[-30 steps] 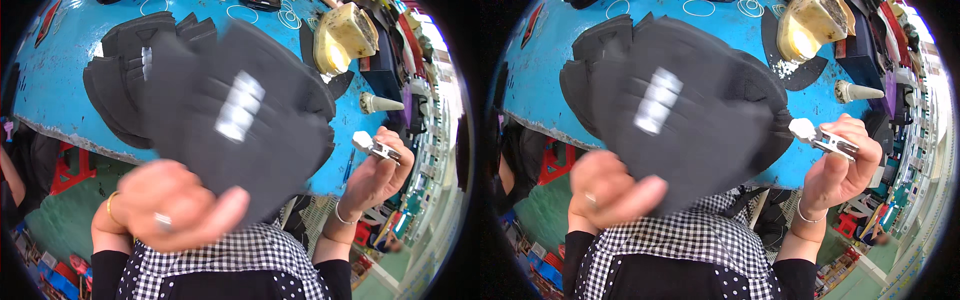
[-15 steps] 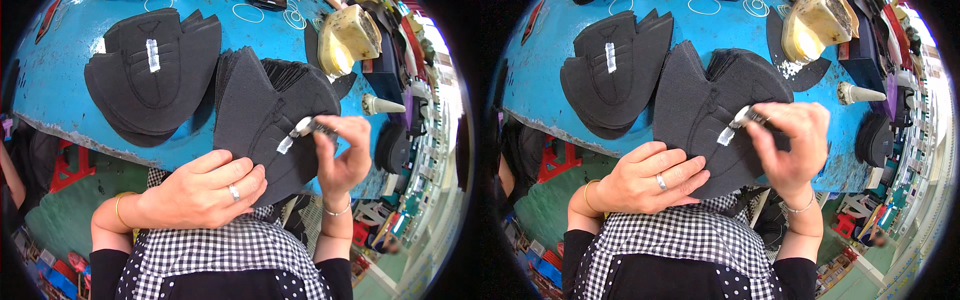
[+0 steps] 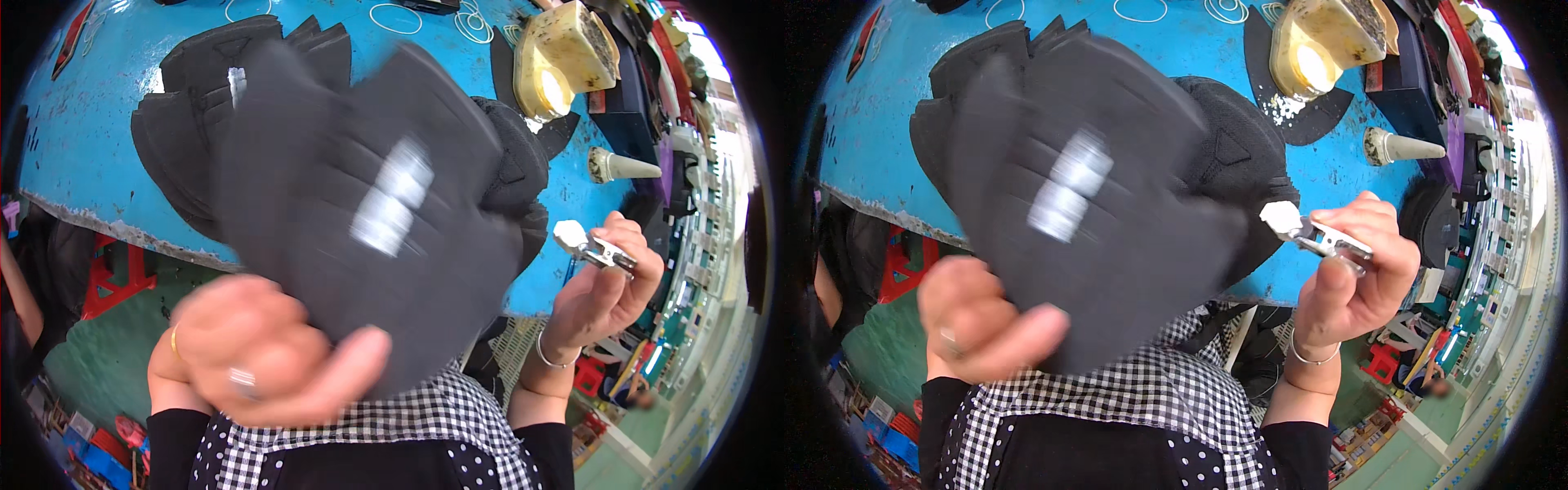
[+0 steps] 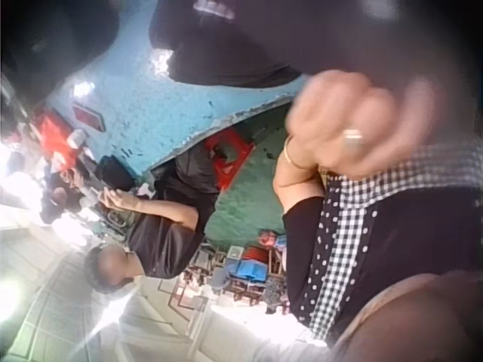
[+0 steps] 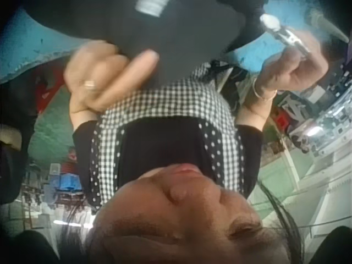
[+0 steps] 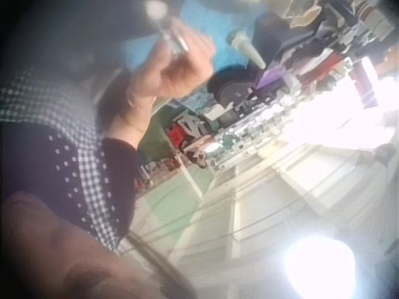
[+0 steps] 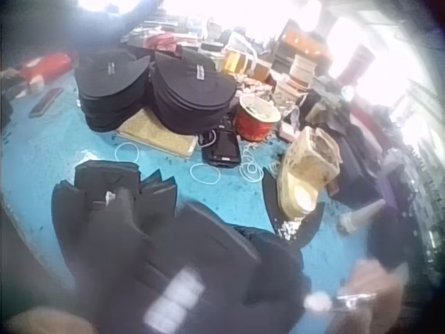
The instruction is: Applying adhesive to shoe components and trimming threads in a shoe factory workshop.
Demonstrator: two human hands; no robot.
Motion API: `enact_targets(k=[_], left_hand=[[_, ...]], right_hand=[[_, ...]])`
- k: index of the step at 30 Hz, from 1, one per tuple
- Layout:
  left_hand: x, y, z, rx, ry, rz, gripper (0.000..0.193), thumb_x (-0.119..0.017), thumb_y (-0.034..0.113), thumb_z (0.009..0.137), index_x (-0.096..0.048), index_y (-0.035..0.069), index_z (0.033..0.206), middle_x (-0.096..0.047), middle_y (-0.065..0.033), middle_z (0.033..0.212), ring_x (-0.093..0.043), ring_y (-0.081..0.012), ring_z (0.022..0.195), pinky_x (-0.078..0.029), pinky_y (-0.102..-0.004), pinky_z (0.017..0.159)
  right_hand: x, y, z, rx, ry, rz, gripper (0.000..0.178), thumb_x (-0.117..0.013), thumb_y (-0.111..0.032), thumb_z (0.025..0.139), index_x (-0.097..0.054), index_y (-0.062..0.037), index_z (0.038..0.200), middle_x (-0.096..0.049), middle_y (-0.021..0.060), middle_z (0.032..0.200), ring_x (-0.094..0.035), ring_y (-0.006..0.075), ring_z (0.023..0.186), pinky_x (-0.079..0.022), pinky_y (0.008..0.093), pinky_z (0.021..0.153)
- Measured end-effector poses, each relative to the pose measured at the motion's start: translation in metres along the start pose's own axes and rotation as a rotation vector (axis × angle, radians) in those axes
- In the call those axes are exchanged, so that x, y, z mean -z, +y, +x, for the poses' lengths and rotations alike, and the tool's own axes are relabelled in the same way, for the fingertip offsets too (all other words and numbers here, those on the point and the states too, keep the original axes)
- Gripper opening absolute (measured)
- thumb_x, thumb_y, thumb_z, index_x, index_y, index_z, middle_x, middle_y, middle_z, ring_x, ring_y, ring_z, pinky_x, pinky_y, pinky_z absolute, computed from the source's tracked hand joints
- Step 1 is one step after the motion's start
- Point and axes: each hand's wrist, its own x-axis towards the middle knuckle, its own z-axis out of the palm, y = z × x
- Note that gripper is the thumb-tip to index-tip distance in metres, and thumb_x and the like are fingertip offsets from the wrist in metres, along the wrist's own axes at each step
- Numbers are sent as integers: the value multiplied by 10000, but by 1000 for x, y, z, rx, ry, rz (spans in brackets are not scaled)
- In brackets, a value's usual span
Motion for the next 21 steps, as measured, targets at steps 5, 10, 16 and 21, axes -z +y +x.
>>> enact_targets(k=[5,10,16,21], left_hand=[[16,-30,-8,459,-163,260,482,-826,124,545,-742,146,1019,-591,-22,862,-583,-214,782,-475,-317,664],[-21,-5,-20,76,-389,-137,396,-798,364,756,-735,161,1091,-665,-17,1185,-613,-158,993,-488,-327,831],[-39,8,-22,-15,-362,-97,340,-762,339,776,-756,88,1006,-697,-44,1089,-647,-168,930,-515,-311,748],[-40,5,-16,-94,-324,-40,278,-727,243,757,-757,70,973,-695,-64,1049,-655,-171,867,-526,-301,693]], right_hand=[[-6,2,-10,-77,-240,30,243,-750,-113,853,-578,-65,1019,-734,99,946,-596,203,854,-419,374,834],[-27,-4,-12,-18,-436,-63,286,-826,-96,762,-657,-89,993,-748,42,950,-629,213,827,-435,364,805],[-37,9,5,145,-260,-363,310,-853,-146,721,-681,-127,978,-729,-2,958,-614,205,833,-426,397,842],[-31,-9,-7,312,-489,-453,362,-875,-256,707,-662,-192,992,-723,-57,980,-580,163,818,-393,400,819]])
